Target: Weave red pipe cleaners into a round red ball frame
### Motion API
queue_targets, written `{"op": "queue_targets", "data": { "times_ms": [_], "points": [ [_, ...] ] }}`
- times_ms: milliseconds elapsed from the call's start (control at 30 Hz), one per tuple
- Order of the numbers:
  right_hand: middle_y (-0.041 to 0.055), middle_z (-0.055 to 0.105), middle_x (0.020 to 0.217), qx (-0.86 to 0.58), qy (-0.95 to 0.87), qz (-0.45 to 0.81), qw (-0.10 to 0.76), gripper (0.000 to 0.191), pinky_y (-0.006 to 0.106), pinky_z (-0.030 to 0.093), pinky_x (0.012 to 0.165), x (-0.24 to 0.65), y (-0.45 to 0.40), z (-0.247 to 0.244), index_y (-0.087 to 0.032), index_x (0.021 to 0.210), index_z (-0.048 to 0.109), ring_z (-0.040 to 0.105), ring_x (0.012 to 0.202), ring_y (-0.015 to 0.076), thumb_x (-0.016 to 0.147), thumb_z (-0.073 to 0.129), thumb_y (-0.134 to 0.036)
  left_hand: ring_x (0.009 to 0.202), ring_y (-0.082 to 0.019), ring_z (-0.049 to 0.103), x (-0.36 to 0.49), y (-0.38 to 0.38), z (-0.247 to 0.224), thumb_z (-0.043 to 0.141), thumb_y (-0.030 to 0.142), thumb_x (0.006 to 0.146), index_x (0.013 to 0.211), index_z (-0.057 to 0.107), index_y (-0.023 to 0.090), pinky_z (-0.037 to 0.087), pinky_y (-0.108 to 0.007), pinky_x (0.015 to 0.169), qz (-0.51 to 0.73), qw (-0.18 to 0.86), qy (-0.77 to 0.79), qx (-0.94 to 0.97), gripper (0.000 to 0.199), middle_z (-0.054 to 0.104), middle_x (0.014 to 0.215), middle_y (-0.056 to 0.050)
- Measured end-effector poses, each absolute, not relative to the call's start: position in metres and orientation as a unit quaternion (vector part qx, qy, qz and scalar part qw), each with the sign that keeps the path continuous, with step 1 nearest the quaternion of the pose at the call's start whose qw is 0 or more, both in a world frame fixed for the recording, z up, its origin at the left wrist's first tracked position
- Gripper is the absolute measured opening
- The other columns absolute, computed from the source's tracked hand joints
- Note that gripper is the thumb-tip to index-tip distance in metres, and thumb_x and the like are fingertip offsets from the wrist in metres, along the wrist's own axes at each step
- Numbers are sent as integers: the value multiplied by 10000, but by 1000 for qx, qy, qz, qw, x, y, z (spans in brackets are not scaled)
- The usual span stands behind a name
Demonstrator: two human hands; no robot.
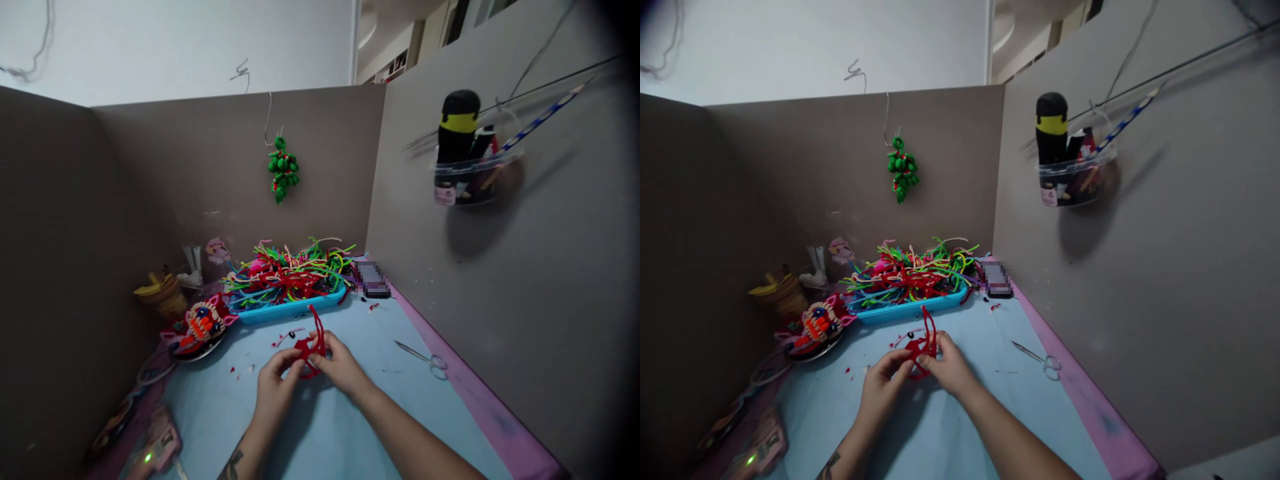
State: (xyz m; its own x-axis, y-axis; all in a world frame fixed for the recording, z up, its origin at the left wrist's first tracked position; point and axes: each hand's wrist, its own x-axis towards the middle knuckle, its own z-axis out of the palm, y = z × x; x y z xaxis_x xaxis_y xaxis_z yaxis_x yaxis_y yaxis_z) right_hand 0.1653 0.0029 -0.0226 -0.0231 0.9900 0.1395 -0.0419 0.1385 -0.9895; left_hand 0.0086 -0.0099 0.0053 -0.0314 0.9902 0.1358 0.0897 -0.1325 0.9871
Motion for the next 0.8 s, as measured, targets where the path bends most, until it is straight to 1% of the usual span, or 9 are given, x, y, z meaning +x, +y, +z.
{"op": "queue_targets", "data": {
  "times_ms": [67, 167, 233, 333, 467, 533, 667, 733, 800],
  "points": [
    [54, 673, 1006, -470, -529, 448, 547, 301, 415, 442, 916, 165, 3, -22, -207, 939, 611, 606, 978, 253, 700, 740, -335, 702, -234, 705, 9, -10, 5, 738, 340, 638, 770, 733, 164, 576, -338, 666, 525, 437, 497, 535, 220, 763, 765, -80],
    [42, 652, 1029, -489, -502, 434, 566, 367, 383, 440, 894, 164, 4, -25, -220, 986, 557, 603, 1006, 244, 671, 735, -281, 707, -235, 706, 8, -9, 3, 741, 337, 636, 776, 738, 160, 578, -333, 658, 528, 438, 498, 531, 226, 765, 777, -85],
    [38, 641, 1023, -501, -490, 419, 577, 377, 373, 432, 891, 163, 4, -27, -225, 973, 522, 596, 1028, 241, 662, 731, -266, 727, -236, 708, 8, -9, 1, 739, 329, 643, 783, 741, 158, 579, -328, 664, 525, 437, 498, 534, 221, 767, 792, -86],
    [35, 629, 1003, -504, -501, 394, 583, 290, 363, 418, 889, 163, 5, -29, -224, 875, 503, 586, 1023, 231, 676, 712, -259, 719, -227, 706, 8, -8, 0, 733, 332, 656, 793, 740, 158, 582, -322, 658, 524, 441, 494, 535, 221, 767, 797, -82],
    [34, 597, 974, -487, -531, 349, 599, 176, 343, 408, 893, 164, 4, -24, -216, 715, 518, 555, 1011, 218, 697, 690, -246, 702, -219, 703, 9, -9, 0, 734, 342, 655, 787, 736, 165, 582, -316, 646, 527, 441, 494, 532, 221, 764, 786, -74],
    [20, 574, 895, -486, -539, 331, 603, 171, 325, 414, 853, 163, 3, -20, -213, 654, 527, 548, 935, 204, 698, 690, -240, 693, -219, 701, 9, -10, 1, 736, 349, 648, 782, 733, 169, 581, -316, 642, 530, 437, 497, 529, 225, 761, 772, -70],
    [-31, 483, 693, -497, -536, 324, 601, 197, 275, 396, 677, 163, -2, -11, -215, 600, 523, 481, 691, 158, 659, 711, -217, 728, -232, 704, 7, -8, 1, 738, 354, 650, 784, 737, 162, 573, -333, 690, 536, 420, 508, 526, 234, 761, 775, -80],
    [-38, 478, 657, -491, -541, 339, 593, 194, 267, 386, 646, 163, -5, -8, -213, 597, 519, 471, 655, 151, 661, 701, -200, 765, -241, 706, 5, -6, 0, 740, 354, 656, 797, 738, 157, 566, -344, 728, 542, 416, 513, 520, 243, 762, 794, -88],
    [-33, 509, 657, -475, -557, 362, 578, 182, 265, 391, 646, 162, -8, -7, -210, 607, 523, 490, 655, 151, 678, 689, -187, 776, -240, 705, 3, -4, -2, 740, 355, 663, 813, 732, 154, 561, -348, 742, 549, 417, 513, 511, 251, 761, 806, -89]
  ]
}}
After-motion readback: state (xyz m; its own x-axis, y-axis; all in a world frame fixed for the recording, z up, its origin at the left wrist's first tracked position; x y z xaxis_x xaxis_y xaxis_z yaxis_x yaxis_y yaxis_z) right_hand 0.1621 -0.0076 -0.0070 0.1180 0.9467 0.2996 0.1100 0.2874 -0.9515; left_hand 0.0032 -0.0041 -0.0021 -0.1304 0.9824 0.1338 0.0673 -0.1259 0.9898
